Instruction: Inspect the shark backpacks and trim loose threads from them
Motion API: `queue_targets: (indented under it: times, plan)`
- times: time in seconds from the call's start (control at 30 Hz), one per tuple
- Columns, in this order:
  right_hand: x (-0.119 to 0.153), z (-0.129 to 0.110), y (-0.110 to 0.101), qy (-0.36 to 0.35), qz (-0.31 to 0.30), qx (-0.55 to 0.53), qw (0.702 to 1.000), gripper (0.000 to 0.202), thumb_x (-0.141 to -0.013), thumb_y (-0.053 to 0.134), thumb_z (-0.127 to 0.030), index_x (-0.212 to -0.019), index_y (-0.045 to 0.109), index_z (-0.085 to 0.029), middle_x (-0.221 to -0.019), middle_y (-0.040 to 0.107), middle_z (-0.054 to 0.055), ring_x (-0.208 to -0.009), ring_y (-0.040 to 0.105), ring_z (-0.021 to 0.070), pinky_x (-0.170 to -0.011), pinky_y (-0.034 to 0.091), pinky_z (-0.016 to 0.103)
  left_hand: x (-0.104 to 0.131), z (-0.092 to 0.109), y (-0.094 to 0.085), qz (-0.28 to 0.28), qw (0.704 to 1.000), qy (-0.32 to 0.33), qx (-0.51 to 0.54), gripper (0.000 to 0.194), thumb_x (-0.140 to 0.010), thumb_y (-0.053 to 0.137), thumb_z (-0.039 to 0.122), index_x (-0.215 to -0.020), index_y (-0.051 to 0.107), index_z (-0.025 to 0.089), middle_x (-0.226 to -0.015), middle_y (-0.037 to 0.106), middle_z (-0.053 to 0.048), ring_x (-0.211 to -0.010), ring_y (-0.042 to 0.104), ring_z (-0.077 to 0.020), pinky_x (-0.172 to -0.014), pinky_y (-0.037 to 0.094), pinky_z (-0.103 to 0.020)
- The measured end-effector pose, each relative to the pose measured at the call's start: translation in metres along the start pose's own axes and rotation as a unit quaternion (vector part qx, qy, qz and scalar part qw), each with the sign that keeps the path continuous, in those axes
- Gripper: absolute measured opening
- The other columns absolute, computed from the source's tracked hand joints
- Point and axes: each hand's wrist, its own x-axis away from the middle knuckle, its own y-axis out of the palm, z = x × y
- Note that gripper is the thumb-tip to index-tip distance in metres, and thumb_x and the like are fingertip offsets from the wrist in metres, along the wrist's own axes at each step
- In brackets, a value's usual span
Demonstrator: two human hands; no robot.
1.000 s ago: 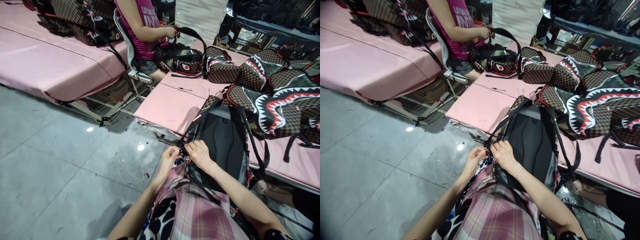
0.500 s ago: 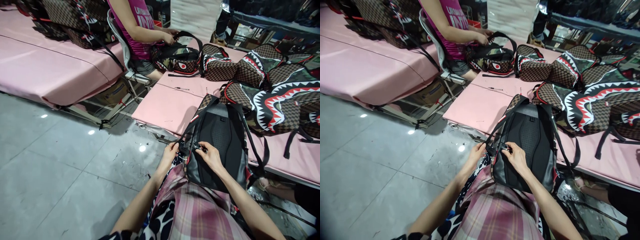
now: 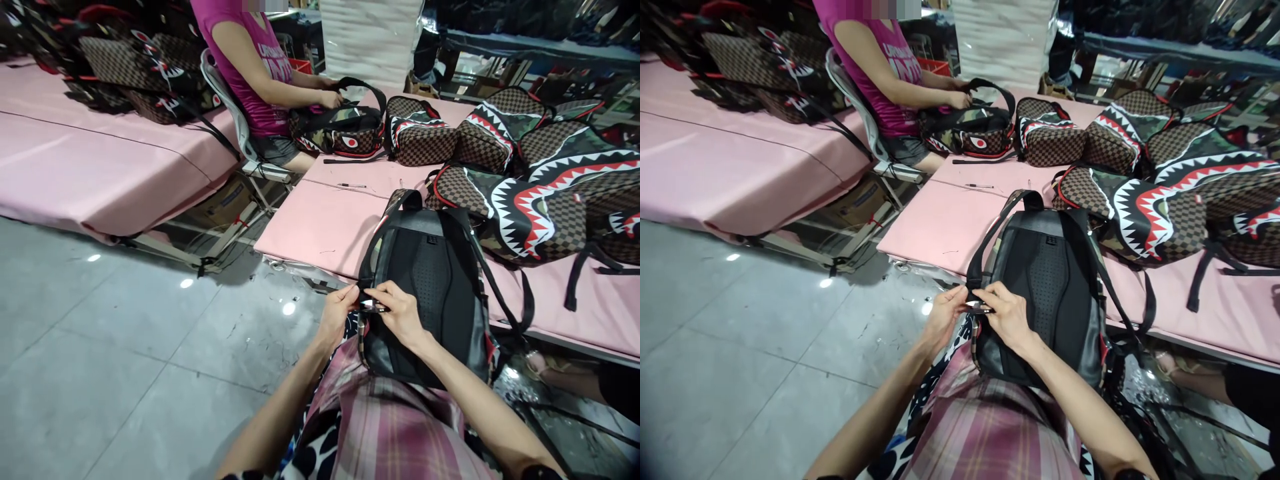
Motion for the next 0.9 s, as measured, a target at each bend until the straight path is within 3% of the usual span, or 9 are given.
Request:
queue_targets:
  times: [0.1, 0.2, 0.27, 0.37, 0.43, 0.5, 0.63, 0.77, 0.9]
  plan:
    - [0.001, -0.002, 0.01, -0.017, 0.016, 0.094, 0.995, 0.031, -0.079, 0.047, -0.005, -0.099, 0.066, -0.021, -0.087, 0.061, 0.002, -0.065, 0.056, 0.0092, -0.054, 0.04, 0.019, 0.002, -0.001, 0.003, 0.005, 1.0, -0.004, -0.01, 0.024, -0.066, 0.07, 0.038, -0.072, 0.066, 0.015, -0.063, 0.062, 0.001, -0.059, 0.055, -0.0125, -0.061, 0.043, -0.025]
    - [0.007, 0.003, 0.016, -0.043, 0.06, 0.1, 0.992, 0.025, -0.079, 0.044, -0.003, -0.083, 0.064, -0.017, -0.08, 0.061, 0.002, -0.065, 0.055, 0.0088, -0.055, 0.04, 0.019, 0.001, -0.007, 0.005, -0.002, 1.0, 0.009, -0.027, 0.026, -0.068, 0.068, 0.039, -0.064, 0.059, 0.014, -0.056, 0.053, 0.004, -0.053, 0.046, -0.0086, -0.052, 0.035, -0.021]
    - [0.01, 0.007, 0.016, -0.1, 0.104, 0.104, 0.984, 0.022, -0.08, 0.043, -0.003, -0.079, 0.062, -0.015, -0.077, 0.061, 0.003, -0.066, 0.056, 0.0088, -0.056, 0.04, 0.02, -0.001, -0.011, 0.006, -0.009, 0.999, 0.015, -0.036, 0.03, -0.069, 0.067, 0.041, -0.063, 0.056, 0.014, -0.055, 0.048, 0.005, -0.05, 0.042, -0.0073, -0.049, 0.031, -0.02]
    - [0.012, 0.011, 0.012, -0.2, 0.149, 0.145, 0.958, 0.022, -0.083, 0.044, -0.005, -0.08, 0.063, -0.014, -0.078, 0.065, 0.004, -0.069, 0.058, 0.0094, -0.057, 0.039, 0.022, -0.003, -0.012, 0.008, -0.019, 0.999, 0.011, -0.036, 0.031, -0.067, 0.068, 0.043, -0.08, 0.059, 0.016, -0.06, 0.051, 0.005, -0.05, 0.042, -0.0072, -0.05, 0.034, -0.02]
    - [0.012, 0.012, 0.009, -0.242, 0.143, 0.174, 0.944, 0.022, -0.085, 0.044, -0.007, -0.08, 0.064, -0.016, -0.078, 0.066, 0.004, -0.065, 0.056, 0.0092, -0.056, 0.036, 0.024, -0.003, -0.012, 0.009, -0.016, 0.999, 0.002, -0.036, 0.037, -0.065, 0.069, 0.041, -0.09, 0.059, 0.017, -0.061, 0.052, 0.006, -0.048, 0.041, -0.0064, -0.048, 0.034, -0.019]
    - [0.016, 0.012, 0.006, -0.266, 0.128, 0.191, 0.936, 0.021, -0.086, 0.045, -0.01, -0.078, 0.063, -0.017, -0.078, 0.067, 0.003, -0.061, 0.053, 0.009, -0.054, 0.034, 0.025, -0.001, -0.012, 0.01, -0.011, 0.999, -0.008, -0.037, 0.036, -0.064, 0.07, 0.041, -0.089, 0.059, 0.017, -0.059, 0.052, 0.005, -0.046, 0.041, -0.0062, -0.046, 0.034, -0.019]
    - [0.032, 0.015, 0.002, -0.272, 0.121, 0.144, 0.944, 0.016, -0.087, 0.047, -0.01, -0.082, 0.062, -0.015, -0.078, 0.066, 0.003, -0.06, 0.051, 0.0088, -0.052, 0.033, 0.025, 0.005, -0.018, 0.015, -0.008, 0.999, 0.003, -0.033, 0.034, -0.066, 0.069, 0.042, -0.085, 0.061, 0.015, -0.066, 0.061, 0.0, -0.055, 0.053, -0.0105, -0.053, 0.043, -0.022]
    - [0.056, 0.017, 0.0, -0.23, 0.117, 0.088, 0.962, 0.015, -0.085, 0.048, -0.007, -0.089, 0.061, -0.013, -0.076, 0.065, 0.004, -0.061, 0.052, 0.0089, -0.054, 0.035, 0.024, 0.009, -0.029, 0.019, -0.01, 0.999, 0.019, -0.042, 0.033, -0.065, 0.07, 0.039, -0.087, 0.062, 0.015, -0.076, 0.065, -0.003, -0.061, 0.057, -0.012, -0.056, 0.045, -0.023]
    - [0.077, 0.009, -0.004, -0.219, 0.112, 0.056, 0.968, 0.015, -0.086, 0.048, -0.01, -0.091, 0.062, -0.014, -0.075, 0.064, 0.003, -0.059, 0.052, 0.0093, -0.053, 0.037, 0.024, 0.007, -0.03, 0.017, 0.034, 0.997, 0.045, -0.057, 0.031, -0.067, 0.068, 0.038, -0.087, 0.062, 0.016, -0.074, 0.066, -0.002, -0.06, 0.056, -0.0115, -0.053, 0.043, -0.021]
